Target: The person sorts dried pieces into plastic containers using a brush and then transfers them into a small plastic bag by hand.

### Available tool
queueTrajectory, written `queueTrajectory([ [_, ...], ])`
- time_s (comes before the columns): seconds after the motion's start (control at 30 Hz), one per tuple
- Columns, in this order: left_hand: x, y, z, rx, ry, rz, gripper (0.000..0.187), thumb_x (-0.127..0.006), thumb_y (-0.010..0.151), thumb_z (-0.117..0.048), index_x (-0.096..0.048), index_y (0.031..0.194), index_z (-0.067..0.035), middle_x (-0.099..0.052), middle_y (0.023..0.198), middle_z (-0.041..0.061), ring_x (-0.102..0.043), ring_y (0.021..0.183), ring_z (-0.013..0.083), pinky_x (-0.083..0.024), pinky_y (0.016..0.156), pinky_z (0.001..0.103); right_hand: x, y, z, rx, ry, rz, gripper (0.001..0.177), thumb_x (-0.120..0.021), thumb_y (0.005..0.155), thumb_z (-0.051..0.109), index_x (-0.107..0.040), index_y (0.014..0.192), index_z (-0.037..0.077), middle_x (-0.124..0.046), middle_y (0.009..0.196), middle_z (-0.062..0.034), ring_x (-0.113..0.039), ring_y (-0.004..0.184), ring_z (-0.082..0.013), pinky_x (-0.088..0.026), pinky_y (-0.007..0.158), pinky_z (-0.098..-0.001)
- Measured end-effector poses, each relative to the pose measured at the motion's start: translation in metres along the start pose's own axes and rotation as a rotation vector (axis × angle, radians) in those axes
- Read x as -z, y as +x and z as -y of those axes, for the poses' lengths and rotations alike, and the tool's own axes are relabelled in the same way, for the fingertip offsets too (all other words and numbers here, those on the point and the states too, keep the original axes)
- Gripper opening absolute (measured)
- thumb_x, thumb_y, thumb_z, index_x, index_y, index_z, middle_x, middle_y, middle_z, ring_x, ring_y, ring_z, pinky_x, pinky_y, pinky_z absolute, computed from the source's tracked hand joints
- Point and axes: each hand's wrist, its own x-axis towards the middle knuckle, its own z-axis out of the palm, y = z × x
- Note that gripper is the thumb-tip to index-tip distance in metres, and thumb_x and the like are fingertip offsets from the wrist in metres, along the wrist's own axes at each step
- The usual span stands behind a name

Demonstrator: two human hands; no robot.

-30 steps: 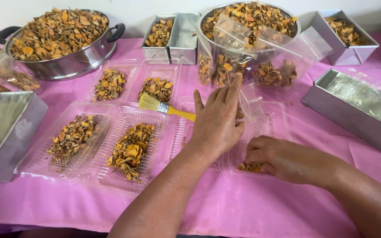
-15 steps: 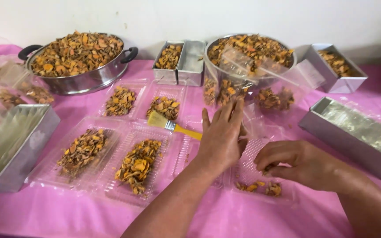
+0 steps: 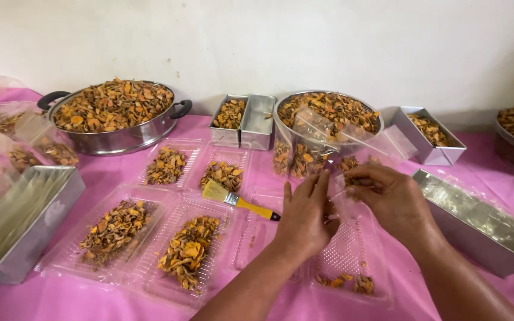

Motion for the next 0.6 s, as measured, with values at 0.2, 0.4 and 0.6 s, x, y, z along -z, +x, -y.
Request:
queueTrajectory([
  [0.2,-0.008,-0.001,0.01,-0.207,-0.175,-0.205,0.087,-0.083,0.076,-0.011,-0.036,0.146,0.011,-0.051,0.143,0.031,-0.047,0.137,0.0483,-0.026,0.11,0.078,0.004,-0.008,0.03,0.01,-0.262,0.141,0.029,-0.073,0.086,0.002,-0.077,0.115,0.007,-0.077,0.112,-0.0079,-0.078,0.099,-0.0206,-0.063,0.101,-0.0312],
  [0.4,-0.013,0.004,0.011,-0.113,-0.281,-0.179,0.09,-0.083,0.07,-0.009,-0.037,0.146,0.002,-0.051,0.143,0.021,-0.046,0.138,0.0421,-0.023,0.113,0.073,0.006,-0.006,0.046,0.101,-0.329,0.157,0.03,-0.063,0.087,-0.007,-0.079,0.108,0.008,-0.074,0.115,-0.0048,-0.073,0.105,-0.0179,-0.06,0.101,-0.0301],
  [0.6,-0.001,0.003,0.002,-0.1,-0.352,-0.2,0.076,-0.072,0.068,-0.009,-0.041,0.137,-0.003,-0.057,0.128,0.017,-0.058,0.116,0.0349,-0.038,0.1,0.05,0.008,-0.013,0.061,0.201,-0.333,0.04,0.024,-0.061,0.091,-0.003,-0.076,0.109,0.004,-0.073,0.112,-0.0089,-0.069,0.106,-0.0227,-0.059,0.093,-0.0369],
])
